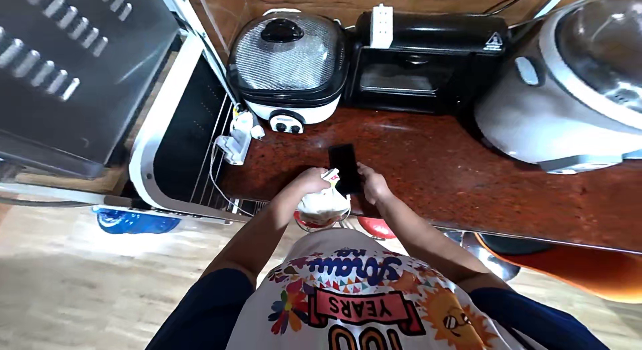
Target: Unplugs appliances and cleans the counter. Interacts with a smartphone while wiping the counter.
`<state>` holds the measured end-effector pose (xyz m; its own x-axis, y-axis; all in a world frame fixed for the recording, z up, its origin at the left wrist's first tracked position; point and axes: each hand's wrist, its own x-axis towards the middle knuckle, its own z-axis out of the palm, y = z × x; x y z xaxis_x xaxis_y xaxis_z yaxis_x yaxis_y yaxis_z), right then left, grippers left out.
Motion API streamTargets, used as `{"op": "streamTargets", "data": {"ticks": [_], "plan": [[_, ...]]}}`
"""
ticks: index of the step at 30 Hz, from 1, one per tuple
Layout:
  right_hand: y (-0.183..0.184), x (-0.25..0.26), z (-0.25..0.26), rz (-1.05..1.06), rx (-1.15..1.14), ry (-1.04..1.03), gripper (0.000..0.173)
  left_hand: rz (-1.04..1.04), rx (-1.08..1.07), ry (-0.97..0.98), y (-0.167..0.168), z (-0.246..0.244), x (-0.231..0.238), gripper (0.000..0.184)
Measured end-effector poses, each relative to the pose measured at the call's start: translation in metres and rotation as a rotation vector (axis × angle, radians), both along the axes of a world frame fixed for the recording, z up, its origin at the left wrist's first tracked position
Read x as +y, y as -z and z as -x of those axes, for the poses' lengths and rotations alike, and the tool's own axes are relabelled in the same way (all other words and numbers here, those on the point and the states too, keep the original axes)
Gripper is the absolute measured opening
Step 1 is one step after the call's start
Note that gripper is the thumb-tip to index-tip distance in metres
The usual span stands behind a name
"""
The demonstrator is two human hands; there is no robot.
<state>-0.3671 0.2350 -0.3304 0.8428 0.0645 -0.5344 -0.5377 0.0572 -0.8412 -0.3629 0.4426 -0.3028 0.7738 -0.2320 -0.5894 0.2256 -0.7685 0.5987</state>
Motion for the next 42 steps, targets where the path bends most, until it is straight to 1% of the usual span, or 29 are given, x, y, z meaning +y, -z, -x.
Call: {"op": "streamTargets", "data": {"ticks": [2,4,6,8,11,13,14,16,18,20,22,24,25,28,31,34,37,42], "plan": [[0.005,-0.011,0.001,0.031,-0.050,-0.024,0.047,0.029,0.008,-0.004,0.001,-0.002,-0.010,0.051],[0.008,-0.020,0.000,0.076,-0.087,-0.052,0.053,0.041,0.006,-0.016,0.002,-0.003,-0.019,0.052],[0.008,-0.026,0.001,0.115,-0.115,-0.077,0.056,0.063,0.007,-0.067,0.004,-0.003,-0.027,0.053],[0.007,-0.034,0.000,0.161,-0.124,-0.107,0.056,0.104,0.008,-0.138,0.005,-0.001,-0.035,0.055],[0.004,-0.039,0.000,0.142,-0.081,-0.069,0.053,0.161,-0.008,-0.175,0.003,0.004,-0.036,0.055],[0.001,-0.040,-0.001,0.104,-0.061,-0.028,0.055,0.160,-0.051,-0.205,-0.009,0.006,-0.023,0.055],[0.001,-0.041,-0.001,0.090,-0.056,-0.025,0.057,0.122,-0.100,-0.234,-0.019,0.007,-0.011,0.054],[0.002,-0.042,-0.003,0.086,-0.056,-0.020,0.054,-0.012,-0.223,-0.307,-0.037,0.005,0.019,0.052],[0.004,-0.043,-0.002,0.080,-0.065,-0.026,0.051,-0.178,-0.312,-0.374,-0.042,0.005,0.048,0.057],[0.003,-0.042,-0.002,0.071,-0.075,-0.018,0.054,-0.312,-0.360,-0.408,-0.031,0.007,0.063,0.067],[0.003,-0.043,0.000,0.089,-0.086,-0.021,0.058,-0.391,-0.353,-0.375,-0.001,0.013,0.062,0.078],[0.006,-0.048,0.008,0.134,-0.096,-0.061,0.062,-0.499,-0.356,-0.319,0.035,0.019,0.050,0.078],[0.007,-0.049,0.008,0.141,-0.093,-0.061,0.062,-0.533,-0.372,-0.310,0.044,0.019,0.046,0.077],[0.003,-0.046,-0.003,0.096,-0.043,0.013,0.054,-0.506,-0.419,-0.312,0.049,0.018,0.047,0.072],[0.001,-0.045,-0.008,0.113,0.005,0.020,0.050,-0.493,-0.442,-0.288,0.051,0.017,0.057,0.069],[-0.001,-0.044,-0.015,0.164,0.020,-0.025,0.048,-0.483,-0.468,-0.307,0.054,0.016,0.057,0.066],[-0.001,-0.041,-0.024,0.236,0.024,-0.115,0.047,-0.481,-0.474,-0.317,0.056,0.016,0.058,0.065],[0.003,-0.038,-0.035,0.400,0.003,-0.190,0.048,-0.472,-0.468,-0.316,0.056,0.017,0.059,0.064]]}}
